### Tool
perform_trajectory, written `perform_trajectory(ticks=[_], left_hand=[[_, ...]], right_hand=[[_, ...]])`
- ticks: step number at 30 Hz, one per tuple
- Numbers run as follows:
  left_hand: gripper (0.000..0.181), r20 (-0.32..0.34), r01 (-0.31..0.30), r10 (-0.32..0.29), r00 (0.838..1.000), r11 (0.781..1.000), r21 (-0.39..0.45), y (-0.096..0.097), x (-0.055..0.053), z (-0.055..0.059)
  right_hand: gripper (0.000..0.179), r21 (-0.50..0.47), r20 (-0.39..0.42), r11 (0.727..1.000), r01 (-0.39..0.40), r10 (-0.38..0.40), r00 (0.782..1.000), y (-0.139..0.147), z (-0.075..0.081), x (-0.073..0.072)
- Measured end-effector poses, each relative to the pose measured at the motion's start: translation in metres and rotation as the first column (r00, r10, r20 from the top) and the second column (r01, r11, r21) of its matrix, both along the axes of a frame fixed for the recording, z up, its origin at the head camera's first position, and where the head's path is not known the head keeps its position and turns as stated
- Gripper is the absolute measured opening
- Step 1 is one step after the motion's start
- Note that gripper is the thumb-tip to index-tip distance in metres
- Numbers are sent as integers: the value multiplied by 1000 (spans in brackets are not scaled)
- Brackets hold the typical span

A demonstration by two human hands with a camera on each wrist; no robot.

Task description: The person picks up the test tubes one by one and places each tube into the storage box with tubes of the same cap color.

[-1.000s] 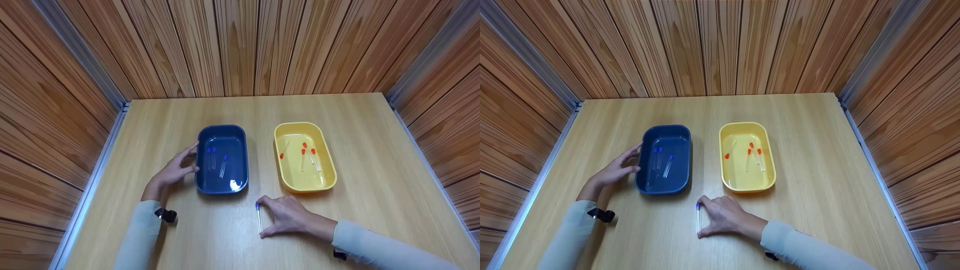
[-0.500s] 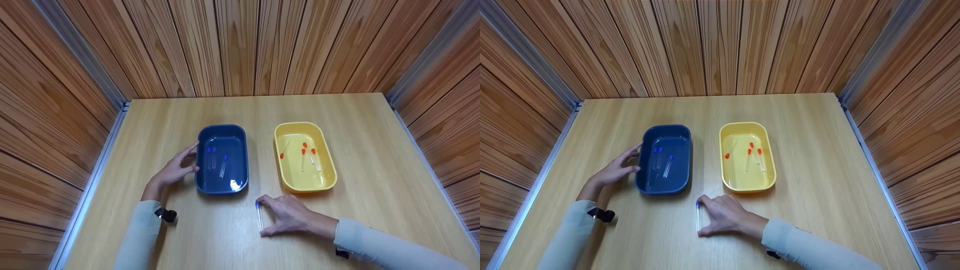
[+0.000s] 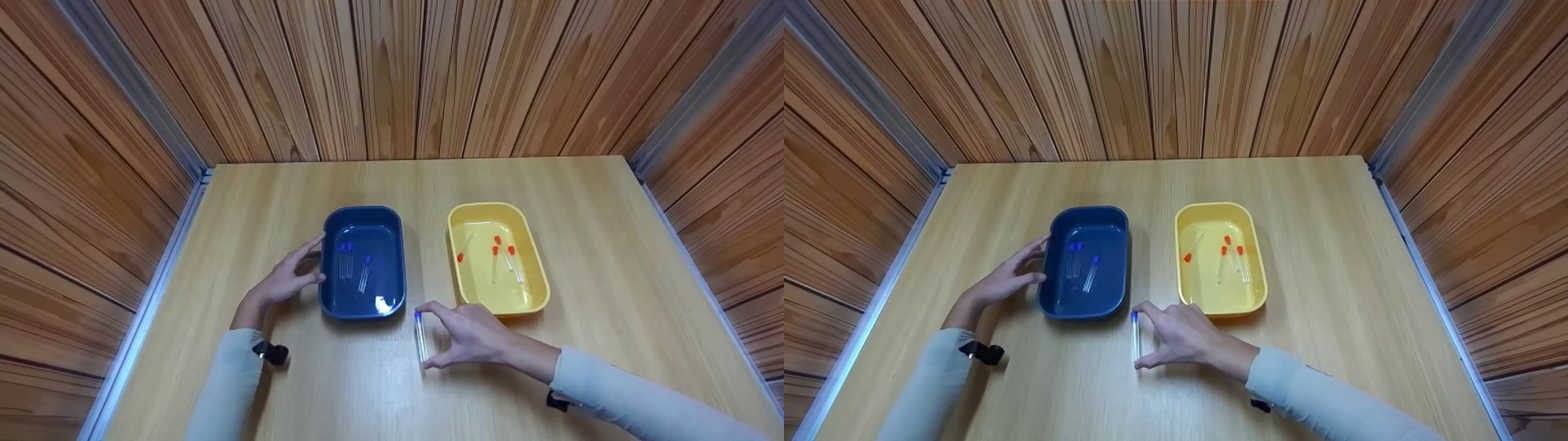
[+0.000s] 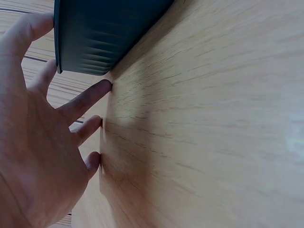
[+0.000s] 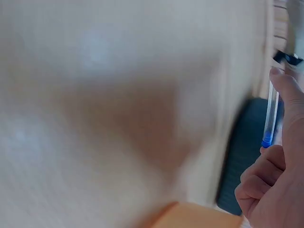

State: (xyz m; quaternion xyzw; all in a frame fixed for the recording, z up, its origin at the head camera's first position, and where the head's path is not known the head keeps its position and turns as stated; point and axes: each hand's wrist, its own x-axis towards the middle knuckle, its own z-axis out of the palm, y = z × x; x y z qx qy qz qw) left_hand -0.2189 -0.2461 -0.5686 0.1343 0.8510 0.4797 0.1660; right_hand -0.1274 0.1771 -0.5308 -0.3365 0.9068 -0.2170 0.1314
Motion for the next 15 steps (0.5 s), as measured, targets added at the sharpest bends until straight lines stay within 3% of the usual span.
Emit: perform_trajectory(ticks=[9,15], left_hand=[[88,23,-19,19,1000,1000,-9,1,0,1],[89,56,-26,27,998,1000,-9,2,1,4]], right_hand=[[94,-112,-15,991,71,-74,997,-6,20,-16],[90,-199,66,972,129,-118,991,-12,24,-28]])
